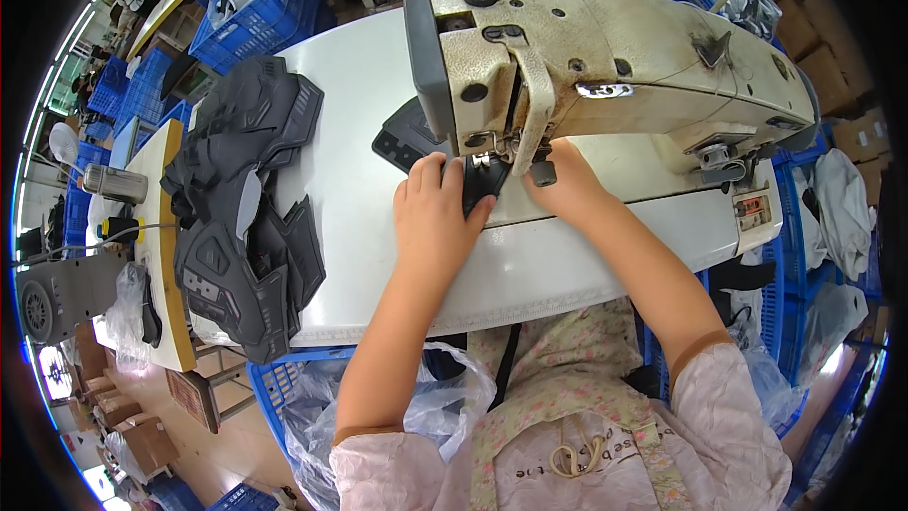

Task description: Sew together black synthetic components of a shoe upper using an industrial sewing machine.

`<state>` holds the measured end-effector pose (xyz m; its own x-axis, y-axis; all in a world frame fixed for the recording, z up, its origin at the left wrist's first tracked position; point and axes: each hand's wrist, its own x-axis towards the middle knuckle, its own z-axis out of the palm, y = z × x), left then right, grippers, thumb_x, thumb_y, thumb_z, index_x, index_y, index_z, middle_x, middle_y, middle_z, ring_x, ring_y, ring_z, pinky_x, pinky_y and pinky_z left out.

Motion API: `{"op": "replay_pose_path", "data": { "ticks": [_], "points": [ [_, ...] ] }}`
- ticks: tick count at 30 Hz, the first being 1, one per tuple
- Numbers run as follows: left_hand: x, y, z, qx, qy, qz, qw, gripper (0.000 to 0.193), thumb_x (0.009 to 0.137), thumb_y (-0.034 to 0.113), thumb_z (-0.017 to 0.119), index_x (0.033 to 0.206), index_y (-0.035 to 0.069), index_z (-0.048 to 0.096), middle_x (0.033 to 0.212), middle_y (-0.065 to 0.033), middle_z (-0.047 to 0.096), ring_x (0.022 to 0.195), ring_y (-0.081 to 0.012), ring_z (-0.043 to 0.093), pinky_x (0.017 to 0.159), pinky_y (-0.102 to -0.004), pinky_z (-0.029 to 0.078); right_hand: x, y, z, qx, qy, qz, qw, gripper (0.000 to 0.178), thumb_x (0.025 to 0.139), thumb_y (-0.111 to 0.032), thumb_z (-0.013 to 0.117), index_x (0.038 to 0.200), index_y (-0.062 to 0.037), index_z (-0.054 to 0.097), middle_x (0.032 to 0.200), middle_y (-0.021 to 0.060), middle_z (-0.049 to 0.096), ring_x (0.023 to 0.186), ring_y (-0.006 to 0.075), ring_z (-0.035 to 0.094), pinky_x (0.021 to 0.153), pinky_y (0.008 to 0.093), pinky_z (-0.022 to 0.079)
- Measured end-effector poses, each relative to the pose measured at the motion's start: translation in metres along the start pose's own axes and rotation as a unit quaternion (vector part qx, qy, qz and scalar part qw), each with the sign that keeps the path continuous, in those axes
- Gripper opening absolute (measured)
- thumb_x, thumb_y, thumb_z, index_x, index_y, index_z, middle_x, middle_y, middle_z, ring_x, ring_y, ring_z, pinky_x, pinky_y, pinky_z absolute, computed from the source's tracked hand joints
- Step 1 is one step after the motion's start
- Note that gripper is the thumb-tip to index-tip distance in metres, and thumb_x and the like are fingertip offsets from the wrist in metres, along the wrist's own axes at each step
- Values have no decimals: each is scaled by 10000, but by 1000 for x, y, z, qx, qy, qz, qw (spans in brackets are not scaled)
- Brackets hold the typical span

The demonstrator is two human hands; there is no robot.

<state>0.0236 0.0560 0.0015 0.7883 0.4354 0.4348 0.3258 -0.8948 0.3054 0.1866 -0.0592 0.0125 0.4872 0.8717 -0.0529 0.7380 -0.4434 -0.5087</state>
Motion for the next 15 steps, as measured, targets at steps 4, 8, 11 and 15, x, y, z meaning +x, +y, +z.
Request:
{"op": "replay_pose_path", "data": {
  "ticks": [4, 8, 11, 15],
  "points": [
    [6, -17, -9, -69, -84, 9, 994, 558, 721, 301, 789, 1174, 27, 613, 1089, -151, 586, 1022, -361, 558, 897, -441, 455, 10, 21, -20, -167, -43, 9, 985, 191, 854, -264, 629, 895, -82, 671, 832, 153, 683, 888, 333, 668, 749, 476, 514],
    [21, -23, -20, -53, -83, 84, 992, 569, 668, 312, 798, 1146, 49, 638, 1059, -148, 586, 1012, -351, 535, 923, -483, 411, 12, 54, -12, -101, 59, -130, 985, 155, 879, -270, 597, 910, -150, 689, 991, 88, 691, 882, 302, 678, 755, 456, 538],
    [29, -35, -27, -60, -202, 56, 976, 532, 681, 314, 770, 1142, 78, 646, 1177, -70, 594, 1227, -279, 495, 1100, -589, 302, 3, 47, -20, -236, 11, -214, 948, 162, 881, -268, 600, 916, -138, 691, 963, 68, 677, 910, 278, 676, 748, 433, 539],
    [43, -44, -24, -126, -233, 61, 962, 460, 639, 190, 690, 1087, 88, 669, 1044, -76, 627, 1131, -297, 526, 1101, -507, 331, -12, 29, -24, -274, 65, -306, 909, 339, 830, -152, 601, 1165, -146, 654, 881, 23, 602, 810, 217, 627, 648, 356, 519]
  ]
}}
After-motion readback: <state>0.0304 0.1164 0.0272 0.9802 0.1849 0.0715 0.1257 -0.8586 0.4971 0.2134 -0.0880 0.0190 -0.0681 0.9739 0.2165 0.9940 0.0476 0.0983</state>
